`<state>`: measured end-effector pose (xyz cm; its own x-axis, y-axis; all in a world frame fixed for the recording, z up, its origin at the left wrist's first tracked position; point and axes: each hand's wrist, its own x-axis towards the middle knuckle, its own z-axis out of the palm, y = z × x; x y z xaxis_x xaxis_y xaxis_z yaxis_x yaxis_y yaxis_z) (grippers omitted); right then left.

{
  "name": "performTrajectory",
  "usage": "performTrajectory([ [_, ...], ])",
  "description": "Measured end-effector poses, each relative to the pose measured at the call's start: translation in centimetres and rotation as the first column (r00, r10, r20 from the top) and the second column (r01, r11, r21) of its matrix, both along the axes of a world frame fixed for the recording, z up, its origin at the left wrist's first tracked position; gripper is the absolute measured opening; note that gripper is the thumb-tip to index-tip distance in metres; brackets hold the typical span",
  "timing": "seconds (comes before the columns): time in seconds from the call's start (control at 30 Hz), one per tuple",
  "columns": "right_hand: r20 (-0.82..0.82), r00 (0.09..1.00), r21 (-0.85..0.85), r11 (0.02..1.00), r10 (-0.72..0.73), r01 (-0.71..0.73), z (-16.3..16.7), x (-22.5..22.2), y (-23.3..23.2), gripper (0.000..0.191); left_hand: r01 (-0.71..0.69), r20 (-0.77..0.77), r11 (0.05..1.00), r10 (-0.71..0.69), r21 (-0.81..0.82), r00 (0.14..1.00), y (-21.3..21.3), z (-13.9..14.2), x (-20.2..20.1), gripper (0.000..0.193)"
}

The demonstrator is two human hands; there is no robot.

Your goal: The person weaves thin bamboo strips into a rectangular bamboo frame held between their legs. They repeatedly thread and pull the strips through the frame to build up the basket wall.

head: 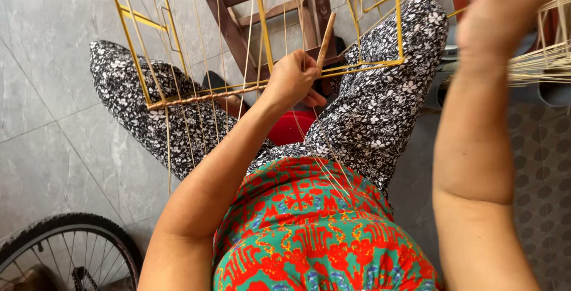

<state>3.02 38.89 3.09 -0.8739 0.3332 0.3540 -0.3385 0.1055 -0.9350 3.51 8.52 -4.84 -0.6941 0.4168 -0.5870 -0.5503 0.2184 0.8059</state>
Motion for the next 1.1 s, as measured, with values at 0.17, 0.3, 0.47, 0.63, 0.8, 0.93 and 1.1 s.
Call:
performTrajectory([
  [0.17,0.316,0.930,0.091,0.969,0.190,-0.229,-3.7,-1.0,-8.4,0.011,-0.021,0.024,0.999,0.020,0.041,1.000,-0.3,-0.1,-0.2,0.011],
  [0.3,0.554,0.786,0.059,0.929,0.274,-0.366,-5.2,-0.7,-12.2,0.010,-0.033,0.036,0.998,0.031,0.053,0.999,-0.2,-0.3,-0.3,0.010],
  [0.47,0.583,0.728,-0.033,0.905,0.362,-0.423,-4.9,0.8,-13.1,0.018,-0.073,0.038,0.994,0.070,0.084,0.997,0.1,-0.7,-0.1,0.012],
  [0.63,0.681,0.732,0.261,0.924,0.028,-0.279,-2.8,7.0,-11.3,0.028,-0.107,0.063,0.991,0.102,0.078,0.993,0.4,-1.3,-0.1,0.011],
  [0.8,0.786,0.475,-0.196,0.889,0.395,-0.414,-7.7,9.8,-14.0,0.017,-0.112,-0.026,0.991,0.114,0.072,0.993,0.4,-1.7,-0.1,0.010],
  [0.93,0.677,0.545,-0.459,0.863,0.494,-0.213,-9.5,9.5,-12.7,0.015,-0.100,0.003,0.994,0.100,0.046,0.995,0.1,-1.4,-0.2,0.009],
  [1.1,0.718,0.411,-0.499,0.827,0.562,-0.259,-8.6,10.4,-11.6,0.014,-0.101,-0.059,0.995,0.101,-0.003,0.993,0.0,-0.9,-0.2,0.009],
])
